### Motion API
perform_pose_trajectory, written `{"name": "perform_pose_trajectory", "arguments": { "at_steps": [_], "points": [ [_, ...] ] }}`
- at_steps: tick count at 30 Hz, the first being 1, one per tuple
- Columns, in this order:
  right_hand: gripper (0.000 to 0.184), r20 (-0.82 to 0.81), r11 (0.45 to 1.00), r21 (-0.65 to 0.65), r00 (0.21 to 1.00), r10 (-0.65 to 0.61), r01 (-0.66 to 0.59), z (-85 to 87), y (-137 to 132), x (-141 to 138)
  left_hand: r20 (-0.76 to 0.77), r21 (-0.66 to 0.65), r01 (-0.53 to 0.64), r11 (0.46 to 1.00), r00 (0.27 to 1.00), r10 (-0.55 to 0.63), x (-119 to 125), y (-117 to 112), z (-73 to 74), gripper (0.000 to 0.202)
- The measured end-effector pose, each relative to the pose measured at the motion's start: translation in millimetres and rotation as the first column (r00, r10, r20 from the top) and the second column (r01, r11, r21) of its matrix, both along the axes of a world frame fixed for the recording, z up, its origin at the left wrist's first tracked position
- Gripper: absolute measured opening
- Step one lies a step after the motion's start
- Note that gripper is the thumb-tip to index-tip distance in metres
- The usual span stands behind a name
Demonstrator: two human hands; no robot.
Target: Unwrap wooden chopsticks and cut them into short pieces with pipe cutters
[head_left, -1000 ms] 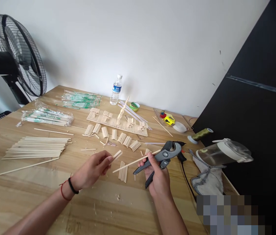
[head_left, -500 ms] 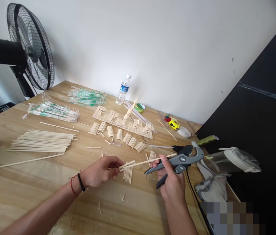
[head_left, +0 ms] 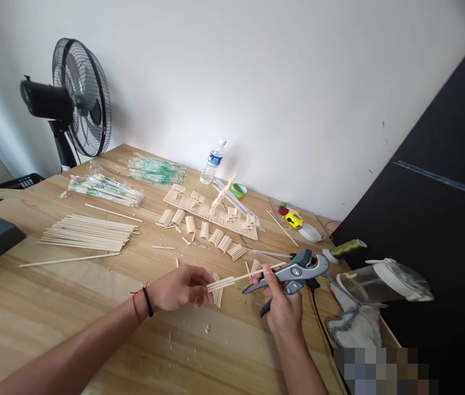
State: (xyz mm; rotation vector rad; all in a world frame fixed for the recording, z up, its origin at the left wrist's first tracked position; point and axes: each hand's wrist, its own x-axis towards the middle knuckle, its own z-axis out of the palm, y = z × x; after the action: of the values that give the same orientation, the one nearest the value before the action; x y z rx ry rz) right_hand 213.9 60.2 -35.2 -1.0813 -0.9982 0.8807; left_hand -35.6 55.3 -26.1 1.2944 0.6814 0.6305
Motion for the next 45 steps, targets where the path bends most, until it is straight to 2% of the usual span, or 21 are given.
{"name": "perform_pose_trajectory", "arguments": {
  "at_steps": [6,15,20,26,31,35,40,45],
  "points": [
    [0.035,0.014,0.998,0.034,0.998,-0.062,0.062,5.2,-6,-3,-0.028,-0.004,-0.002,1.000,1.000,0.002,5,-4,4.0,0.033],
    [0.032,0.032,0.999,0.038,0.999,0.032,-0.033,19.5,-22,-22,0.009,0.021,-0.041,0.999,0.999,0.040,14,-14,7.8,0.030],
    [0.027,0.086,0.994,-0.003,0.990,0.110,-0.110,20.0,-30,-31,0.025,-0.013,-0.081,0.997,0.996,0.082,18,-20,9.0,0.025],
    [0.026,0.084,0.991,-0.037,0.988,0.131,-0.129,20.3,-33,-34,0.011,-0.007,-0.107,0.994,0.994,0.107,21,-24,10.5,0.022],
    [0.030,0.046,0.986,-0.055,0.986,0.162,-0.159,19.5,-33,-33,-0.017,-0.001,-0.102,0.995,0.995,0.102,21,-26,13.7,0.021],
    [0.030,0.046,0.982,-0.064,0.982,0.182,-0.179,20.9,-38,-37,-0.006,-0.010,-0.031,0.999,0.999,0.031,19,-26,19.2,0.031],
    [0.029,0.021,0.977,-0.093,0.981,0.194,-0.192,20.3,-45,-45,-0.099,0.030,-0.027,0.999,0.995,0.029,22,-27,22.3,0.048],
    [0.029,0.080,0.971,-0.089,0.971,0.227,-0.220,15.2,-44,-44,-0.195,0.082,-0.013,0.997,0.980,0.029,20,-29,26.1,0.046]
  ]
}}
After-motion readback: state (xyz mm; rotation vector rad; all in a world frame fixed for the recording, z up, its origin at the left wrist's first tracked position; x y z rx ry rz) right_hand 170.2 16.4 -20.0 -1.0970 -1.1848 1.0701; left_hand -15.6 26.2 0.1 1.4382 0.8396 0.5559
